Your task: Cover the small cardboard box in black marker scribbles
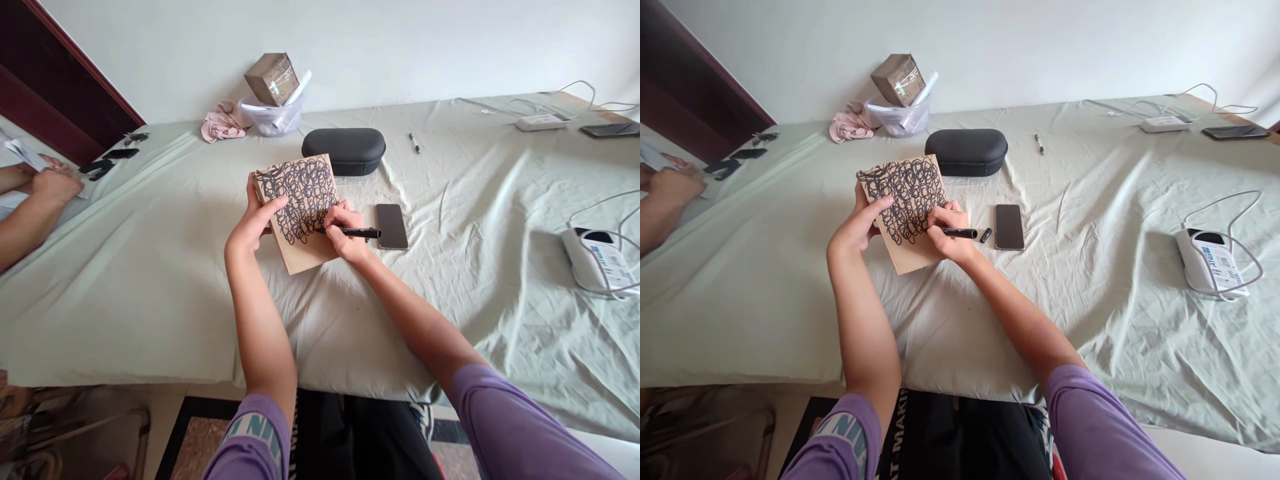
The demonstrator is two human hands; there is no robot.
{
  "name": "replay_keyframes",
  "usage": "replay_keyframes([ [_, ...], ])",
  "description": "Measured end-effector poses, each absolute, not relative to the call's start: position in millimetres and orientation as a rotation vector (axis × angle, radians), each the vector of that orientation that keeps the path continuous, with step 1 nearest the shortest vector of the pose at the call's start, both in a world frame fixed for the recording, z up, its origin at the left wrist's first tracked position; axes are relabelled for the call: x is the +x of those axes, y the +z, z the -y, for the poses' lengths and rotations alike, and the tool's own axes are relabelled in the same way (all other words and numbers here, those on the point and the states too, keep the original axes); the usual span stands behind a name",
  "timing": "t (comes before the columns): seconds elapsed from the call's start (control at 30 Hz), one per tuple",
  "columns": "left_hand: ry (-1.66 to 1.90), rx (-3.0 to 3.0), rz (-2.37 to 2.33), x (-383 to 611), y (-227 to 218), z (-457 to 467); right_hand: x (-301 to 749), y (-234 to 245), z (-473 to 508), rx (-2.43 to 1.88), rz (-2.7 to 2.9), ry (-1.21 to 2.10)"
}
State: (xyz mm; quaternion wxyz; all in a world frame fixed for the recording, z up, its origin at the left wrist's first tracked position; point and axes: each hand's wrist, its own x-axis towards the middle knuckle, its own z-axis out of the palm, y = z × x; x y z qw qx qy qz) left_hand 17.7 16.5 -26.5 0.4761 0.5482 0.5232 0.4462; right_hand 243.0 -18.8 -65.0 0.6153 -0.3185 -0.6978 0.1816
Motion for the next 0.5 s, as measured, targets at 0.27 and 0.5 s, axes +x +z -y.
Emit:
replay_keyframes([
  [0.27,1.139,1.382,-1.206,11,-41,-32,240,-65,21,-0.829,1.525,0.44],
  [0.5,1.179,1.357,-1.213,21,-28,-19,264,-42,13,-0.769,1.362,0.567],
])
